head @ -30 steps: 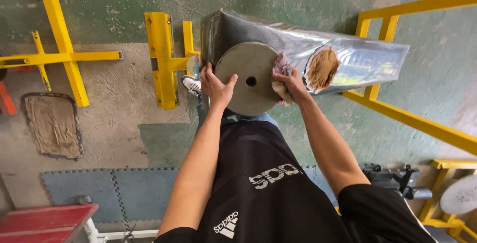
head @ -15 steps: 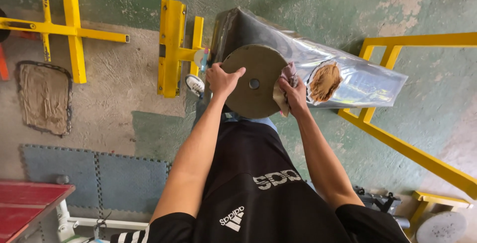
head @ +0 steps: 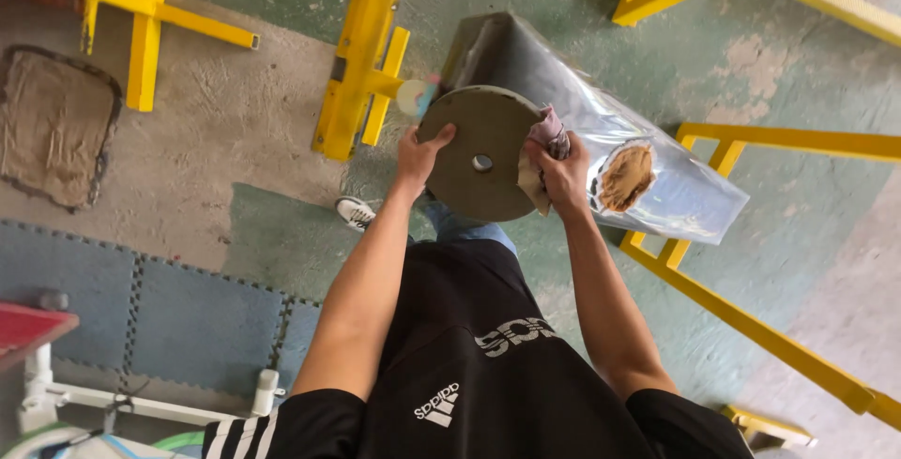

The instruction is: The recorder uses a spray bottle and a cloth to clean a weight plate and gym equipment.

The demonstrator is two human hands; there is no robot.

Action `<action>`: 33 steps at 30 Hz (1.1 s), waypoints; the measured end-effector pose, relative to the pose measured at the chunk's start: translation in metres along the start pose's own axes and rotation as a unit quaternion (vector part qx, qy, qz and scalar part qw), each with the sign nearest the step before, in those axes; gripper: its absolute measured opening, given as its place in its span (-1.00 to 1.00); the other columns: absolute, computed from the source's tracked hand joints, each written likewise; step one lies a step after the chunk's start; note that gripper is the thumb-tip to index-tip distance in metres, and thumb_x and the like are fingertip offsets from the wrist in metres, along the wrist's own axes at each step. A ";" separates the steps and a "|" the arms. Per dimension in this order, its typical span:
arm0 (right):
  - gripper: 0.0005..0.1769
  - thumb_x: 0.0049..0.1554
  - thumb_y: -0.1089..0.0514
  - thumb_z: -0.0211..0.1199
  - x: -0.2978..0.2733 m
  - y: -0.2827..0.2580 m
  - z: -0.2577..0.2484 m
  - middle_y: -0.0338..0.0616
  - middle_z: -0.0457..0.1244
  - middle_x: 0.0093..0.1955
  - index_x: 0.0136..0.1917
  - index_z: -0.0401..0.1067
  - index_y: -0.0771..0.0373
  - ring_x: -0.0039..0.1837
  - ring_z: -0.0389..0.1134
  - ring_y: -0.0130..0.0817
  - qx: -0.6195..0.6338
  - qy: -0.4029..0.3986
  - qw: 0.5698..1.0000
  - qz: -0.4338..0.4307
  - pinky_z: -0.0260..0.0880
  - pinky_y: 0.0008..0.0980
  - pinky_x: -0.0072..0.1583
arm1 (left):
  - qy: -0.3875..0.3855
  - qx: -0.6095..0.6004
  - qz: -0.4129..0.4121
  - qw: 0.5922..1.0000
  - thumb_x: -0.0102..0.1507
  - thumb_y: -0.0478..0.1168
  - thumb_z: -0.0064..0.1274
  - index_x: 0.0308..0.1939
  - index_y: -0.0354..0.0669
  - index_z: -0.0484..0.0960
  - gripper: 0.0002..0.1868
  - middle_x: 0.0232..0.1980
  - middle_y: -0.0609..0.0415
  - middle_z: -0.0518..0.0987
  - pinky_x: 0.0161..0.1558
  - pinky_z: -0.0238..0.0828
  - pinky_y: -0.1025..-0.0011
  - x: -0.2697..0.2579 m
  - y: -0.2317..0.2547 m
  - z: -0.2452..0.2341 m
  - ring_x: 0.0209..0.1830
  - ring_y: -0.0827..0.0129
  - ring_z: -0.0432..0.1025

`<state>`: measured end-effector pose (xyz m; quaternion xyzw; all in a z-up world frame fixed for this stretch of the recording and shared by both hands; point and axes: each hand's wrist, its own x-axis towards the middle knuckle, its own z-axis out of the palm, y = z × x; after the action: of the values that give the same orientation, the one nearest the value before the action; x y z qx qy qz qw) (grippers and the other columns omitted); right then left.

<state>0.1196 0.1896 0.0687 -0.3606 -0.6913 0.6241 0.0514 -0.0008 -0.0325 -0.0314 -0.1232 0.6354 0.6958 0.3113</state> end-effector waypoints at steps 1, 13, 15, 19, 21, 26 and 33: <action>-0.72 0.11 0.19 0.45 -0.003 -0.009 0.012 -0.27 0.31 -0.23 -0.05 0.40 0.35 -0.22 0.28 -0.56 -0.004 -0.008 1.000 -0.005 0.32 -0.48 -0.17 | 0.007 -0.006 0.004 1.000 0.03 0.20 0.44 -0.02 -0.39 0.68 -0.26 -0.10 -0.07 0.71 -0.12 0.54 0.32 -0.008 0.001 -0.011 -0.17 0.26 0.59; -0.70 0.08 0.22 0.51 -0.061 -0.049 0.245 -0.24 0.31 -0.24 -0.10 0.39 0.35 -0.23 0.29 -0.56 -0.056 -0.139 0.987 -0.058 0.34 -0.46 -0.18 | 0.185 -0.052 -0.002 0.981 0.03 0.21 0.40 0.21 -0.38 0.52 -0.11 0.12 -0.11 0.63 0.08 0.45 0.32 -0.076 0.022 -0.247 0.05 0.29 0.50; -0.70 0.05 0.22 0.50 -0.076 -0.051 0.292 -0.30 0.37 -0.12 0.00 0.47 0.33 -0.11 0.35 -0.59 -0.035 -0.170 0.982 -0.079 0.41 -0.50 -0.05 | 0.216 -0.035 0.022 0.976 0.04 0.23 0.40 0.22 -0.39 0.54 -0.10 0.12 -0.09 0.65 0.09 0.45 0.33 -0.091 0.035 -0.295 0.06 0.28 0.51; -0.67 0.09 0.18 0.54 -0.110 -0.054 0.383 -0.29 0.35 -0.13 -0.01 0.46 0.38 -0.10 0.30 -0.57 -0.089 -0.199 0.971 -0.103 0.39 -0.47 -0.02 | 0.251 -0.053 -0.028 0.966 0.04 0.19 0.40 0.21 -0.34 0.46 -0.13 0.10 -0.08 0.59 0.04 0.48 0.29 -0.128 0.057 -0.391 0.05 0.26 0.50; -0.65 0.06 0.16 0.52 -0.125 -0.067 0.426 -0.32 0.36 -0.13 0.02 0.47 0.34 -0.12 0.32 -0.59 -0.060 -0.242 0.963 -0.102 0.39 -0.50 -0.03 | 0.276 -0.121 0.003 0.953 0.03 0.16 0.41 0.12 -0.33 0.44 -0.18 0.04 -0.11 0.60 -0.04 0.53 0.27 -0.142 0.063 -0.430 0.00 0.23 0.52; -0.70 0.08 0.18 0.49 -0.148 -0.080 0.513 -0.34 0.32 -0.19 -0.01 0.46 0.33 -0.18 0.28 -0.61 -0.063 -0.312 0.944 -0.086 0.33 -0.50 -0.11 | 0.339 -0.136 0.030 0.930 0.02 0.16 0.43 0.07 -0.34 0.49 -0.21 0.02 -0.12 0.62 -0.05 0.55 0.30 -0.168 0.068 -0.506 -0.03 0.23 0.54; -0.80 0.14 0.34 0.43 -0.132 -0.095 0.616 -0.27 0.30 -0.23 -0.03 0.41 0.36 -0.25 0.28 -0.56 -0.032 -0.406 0.912 -0.052 0.29 -0.48 -0.22 | 0.400 -0.128 0.032 0.907 -0.01 0.28 0.41 0.15 -0.37 0.48 -0.08 0.07 -0.13 0.62 0.00 0.56 0.24 -0.160 0.076 -0.581 0.04 0.19 0.56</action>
<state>-0.1454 -0.3899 0.0713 -0.0408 -0.6899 0.6905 -0.2134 -0.0518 -0.6348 0.0264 -0.4093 0.6158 0.6732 -0.0101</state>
